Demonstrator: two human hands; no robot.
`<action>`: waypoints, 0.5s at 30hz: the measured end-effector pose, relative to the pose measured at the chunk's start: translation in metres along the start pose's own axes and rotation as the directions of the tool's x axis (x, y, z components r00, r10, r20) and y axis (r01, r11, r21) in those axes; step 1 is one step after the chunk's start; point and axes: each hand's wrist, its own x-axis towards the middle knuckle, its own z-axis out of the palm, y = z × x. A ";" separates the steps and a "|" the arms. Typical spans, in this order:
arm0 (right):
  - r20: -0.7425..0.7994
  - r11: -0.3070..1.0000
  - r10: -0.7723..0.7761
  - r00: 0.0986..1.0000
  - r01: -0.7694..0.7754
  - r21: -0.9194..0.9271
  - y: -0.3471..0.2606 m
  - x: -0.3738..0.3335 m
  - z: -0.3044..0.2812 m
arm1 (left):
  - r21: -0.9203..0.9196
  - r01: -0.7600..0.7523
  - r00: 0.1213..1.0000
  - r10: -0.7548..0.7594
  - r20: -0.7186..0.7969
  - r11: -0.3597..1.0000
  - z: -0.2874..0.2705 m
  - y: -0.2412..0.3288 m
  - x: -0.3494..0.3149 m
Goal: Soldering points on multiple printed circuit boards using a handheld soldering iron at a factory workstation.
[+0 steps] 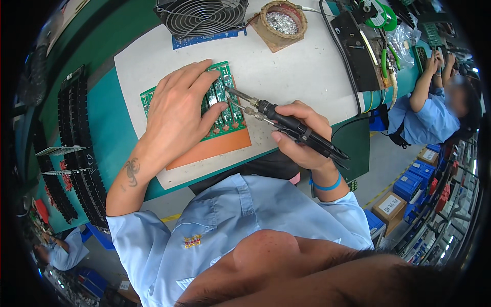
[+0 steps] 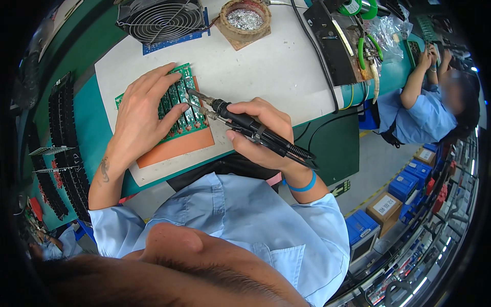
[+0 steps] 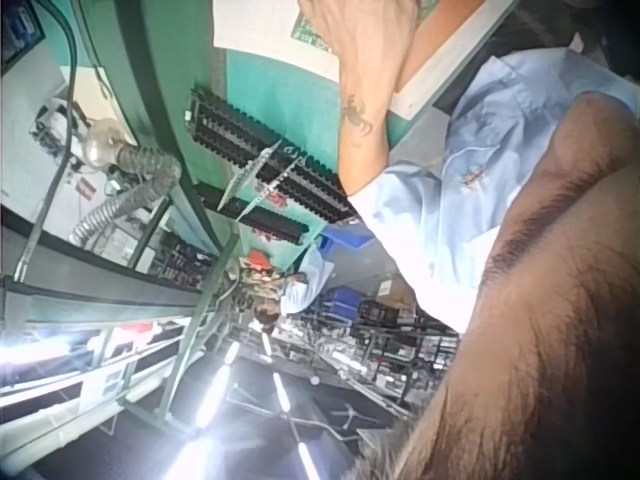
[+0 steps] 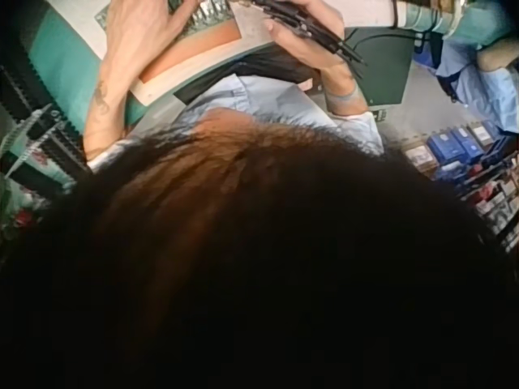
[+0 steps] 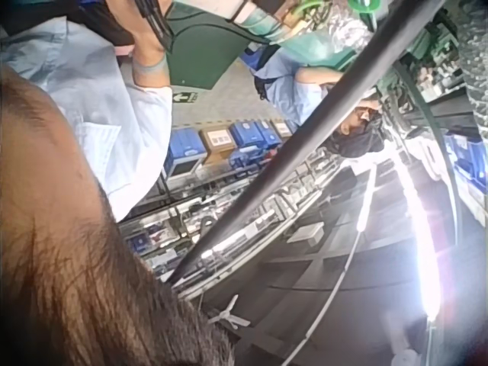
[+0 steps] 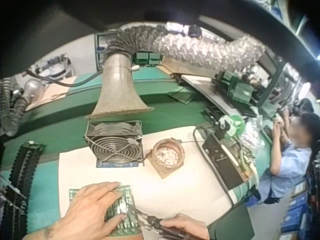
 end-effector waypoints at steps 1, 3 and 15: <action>0.001 1.000 0.000 1.000 0.000 0.000 0.000 0.001 0.000 | 0.000 0.001 1.000 -0.001 0.000 1.000 0.000 0.000 0.000; 0.007 1.000 -0.004 1.000 0.004 -0.010 0.001 0.002 0.001 | 0.002 -0.003 1.000 0.003 -0.008 1.000 0.000 0.001 0.000; 0.045 0.993 0.011 0.999 -0.006 -0.116 -0.008 0.005 -0.001 | 0.005 -0.004 1.000 0.004 -0.024 1.000 0.002 0.000 -0.001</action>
